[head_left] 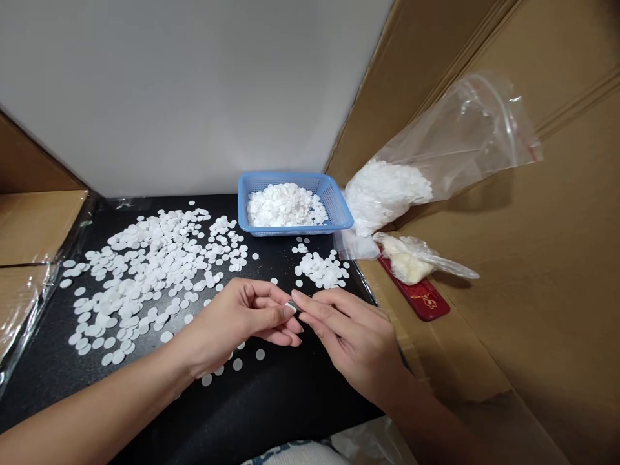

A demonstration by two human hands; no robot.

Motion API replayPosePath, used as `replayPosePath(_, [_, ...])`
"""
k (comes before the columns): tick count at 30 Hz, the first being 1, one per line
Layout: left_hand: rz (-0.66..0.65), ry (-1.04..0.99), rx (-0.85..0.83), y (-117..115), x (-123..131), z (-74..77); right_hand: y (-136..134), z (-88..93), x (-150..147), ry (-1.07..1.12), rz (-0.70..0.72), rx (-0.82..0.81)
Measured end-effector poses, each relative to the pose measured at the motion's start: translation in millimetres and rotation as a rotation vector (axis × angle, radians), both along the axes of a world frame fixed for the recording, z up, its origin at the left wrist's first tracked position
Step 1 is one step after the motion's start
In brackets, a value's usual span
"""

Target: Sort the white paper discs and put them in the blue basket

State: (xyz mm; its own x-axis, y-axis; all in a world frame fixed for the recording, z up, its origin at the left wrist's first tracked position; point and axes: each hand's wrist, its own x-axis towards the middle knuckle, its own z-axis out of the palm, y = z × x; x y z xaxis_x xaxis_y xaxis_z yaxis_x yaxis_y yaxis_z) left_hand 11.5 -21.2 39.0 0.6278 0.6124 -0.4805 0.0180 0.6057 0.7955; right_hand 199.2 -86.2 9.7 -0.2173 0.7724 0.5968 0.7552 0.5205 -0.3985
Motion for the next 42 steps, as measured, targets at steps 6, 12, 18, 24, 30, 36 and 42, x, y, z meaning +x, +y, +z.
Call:
replayPosePath(6, [-0.059,-0.001,0.043,2.8,-0.9,1.2,-1.2,-1.7,3.2,0.005,0.013,0.006])
replayPosePath(12, [-0.108,0.013,0.063,5.4,-0.7,1.3,-2.9,-2.7,5.6,-0.035,0.000,0.008])
replayPosePath(18, [-0.091,0.019,0.118,4.0,-1.5,-3.7,12.7,-25.4,18.2,-0.223,-0.316,-0.104])
replayPosePath(24, [-0.077,0.028,0.192,2.9,-8.3,-7.2,20.9,-41.4,22.0,-0.339,-0.386,-0.175])
replayPosePath(30, [-0.085,0.197,0.368,-29.5,-34.0,-16.2,5.7,-59.9,4.5,-0.261,-0.120,-0.201])
replayPosePath(36, [-0.054,0.659,0.878,-85.6,-77.6,-52.7,-3.2,-85.9,-0.7,-0.282,0.005,-0.184])
replayPosePath(42, [0.099,0.782,1.000,-105.7,-92.2,-78.8,0.8,-73.7,-6.2,-0.379,-0.009,-0.079])
